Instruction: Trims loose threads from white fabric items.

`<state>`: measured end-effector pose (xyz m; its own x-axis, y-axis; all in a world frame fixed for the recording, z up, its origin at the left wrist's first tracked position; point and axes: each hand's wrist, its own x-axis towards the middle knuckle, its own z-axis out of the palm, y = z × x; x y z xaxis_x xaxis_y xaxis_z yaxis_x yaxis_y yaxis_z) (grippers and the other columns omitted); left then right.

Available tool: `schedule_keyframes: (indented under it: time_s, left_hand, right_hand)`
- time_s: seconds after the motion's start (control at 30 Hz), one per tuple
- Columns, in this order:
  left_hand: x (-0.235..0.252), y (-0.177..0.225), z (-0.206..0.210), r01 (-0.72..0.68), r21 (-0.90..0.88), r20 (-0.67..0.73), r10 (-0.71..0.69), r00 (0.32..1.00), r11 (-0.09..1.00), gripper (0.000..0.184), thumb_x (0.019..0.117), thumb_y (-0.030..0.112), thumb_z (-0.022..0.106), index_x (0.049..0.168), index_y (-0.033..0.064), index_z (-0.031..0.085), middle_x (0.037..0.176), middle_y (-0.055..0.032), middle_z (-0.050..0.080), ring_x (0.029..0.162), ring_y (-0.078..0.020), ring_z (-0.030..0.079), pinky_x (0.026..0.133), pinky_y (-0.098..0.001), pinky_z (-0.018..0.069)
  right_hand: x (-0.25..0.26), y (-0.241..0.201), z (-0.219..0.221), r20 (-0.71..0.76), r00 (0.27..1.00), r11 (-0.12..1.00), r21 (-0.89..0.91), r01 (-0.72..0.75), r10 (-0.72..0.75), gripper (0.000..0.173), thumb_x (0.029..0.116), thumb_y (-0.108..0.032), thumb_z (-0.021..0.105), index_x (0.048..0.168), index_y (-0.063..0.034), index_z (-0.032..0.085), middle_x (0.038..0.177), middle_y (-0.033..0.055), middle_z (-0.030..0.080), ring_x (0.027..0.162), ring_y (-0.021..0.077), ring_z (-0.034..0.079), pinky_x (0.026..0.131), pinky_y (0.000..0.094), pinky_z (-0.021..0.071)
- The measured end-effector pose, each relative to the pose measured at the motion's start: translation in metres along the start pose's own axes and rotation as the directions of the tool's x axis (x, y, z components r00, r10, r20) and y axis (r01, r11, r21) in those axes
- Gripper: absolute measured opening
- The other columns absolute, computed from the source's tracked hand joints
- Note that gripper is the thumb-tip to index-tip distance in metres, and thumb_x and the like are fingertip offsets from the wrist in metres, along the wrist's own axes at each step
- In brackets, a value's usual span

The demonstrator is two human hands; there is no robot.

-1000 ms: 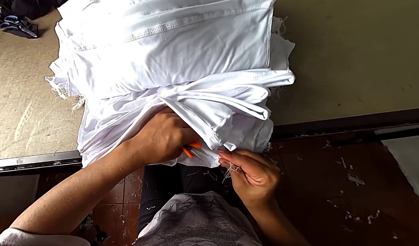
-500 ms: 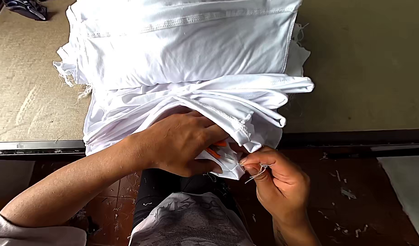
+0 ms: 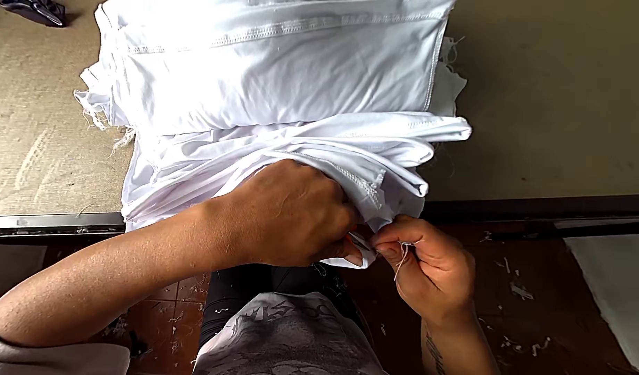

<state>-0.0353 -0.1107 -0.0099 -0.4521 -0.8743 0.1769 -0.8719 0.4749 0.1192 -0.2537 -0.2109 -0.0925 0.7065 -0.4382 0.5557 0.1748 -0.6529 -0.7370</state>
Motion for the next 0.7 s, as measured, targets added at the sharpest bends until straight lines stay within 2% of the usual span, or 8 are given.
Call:
schedule_keyframes:
  time_s: [0.2, 0.3, 0.6, 0.7]
  left_hand:
    - [0.002, 0.0, -0.009, 0.002, 0.048, -0.005, -0.001, 1.0, 0.999, 0.047, 0.0995, 0.049, 0.053, 0.074, 0.012, 0.065, 0.059, -0.0018, 0.052, 0.056, -0.0209, 0.058, 0.048, -0.0375, 0.0416]
    - [0.006, 0.003, -0.004, 0.002, 0.056, 0.017, -0.002, 1.0, 0.998, 0.049, 0.0999, 0.05, 0.052, 0.071, 0.0122, 0.064, 0.056, -0.001, 0.049, 0.052, -0.0205, 0.055, 0.045, -0.0372, 0.0385]
    - [0.008, -0.001, 0.007, -0.009, -0.111, -0.046, 0.004, 0.999, 0.994, 0.047, 0.1006, 0.046, 0.054, 0.07, 0.0125, 0.064, 0.057, -0.0009, 0.05, 0.054, -0.0187, 0.057, 0.047, -0.0364, 0.0404]
    - [0.009, 0.0, 0.01, -0.006, -0.106, -0.032, 0.002, 0.999, 0.994, 0.046, 0.1015, 0.047, 0.053, 0.073, 0.0133, 0.067, 0.057, -0.0003, 0.05, 0.054, -0.0185, 0.057, 0.047, -0.0362, 0.0401]
  right_hand:
    - [0.003, -0.001, -0.002, 0.026, 0.999, 1.0, -0.013, 0.022, -0.022, 0.015, 0.1058, -0.025, 0.056, 0.096, -0.0148, 0.062, 0.088, -0.0106, 0.058, 0.086, -0.0085, 0.058, 0.077, 0.0069, 0.0493]
    - [0.005, 0.0, -0.004, 0.029, 0.999, 0.999, -0.013, 0.041, -0.041, 0.015, 0.1054, -0.024, 0.057, 0.096, -0.014, 0.063, 0.088, -0.0096, 0.058, 0.086, -0.0076, 0.058, 0.077, 0.0073, 0.0488]
    - [0.01, 0.003, -0.008, 0.061, 0.996, 0.998, 0.014, 0.066, -0.067, 0.015, 0.1056, -0.022, 0.057, 0.097, -0.0126, 0.063, 0.088, -0.0072, 0.055, 0.084, -0.0061, 0.056, 0.076, 0.0078, 0.0485]
    - [0.01, 0.004, -0.009, 0.063, 0.996, 0.997, 0.03, 0.067, -0.069, 0.014, 0.1055, -0.021, 0.057, 0.097, -0.0122, 0.063, 0.088, -0.0071, 0.056, 0.085, -0.0058, 0.057, 0.077, 0.0083, 0.0494]
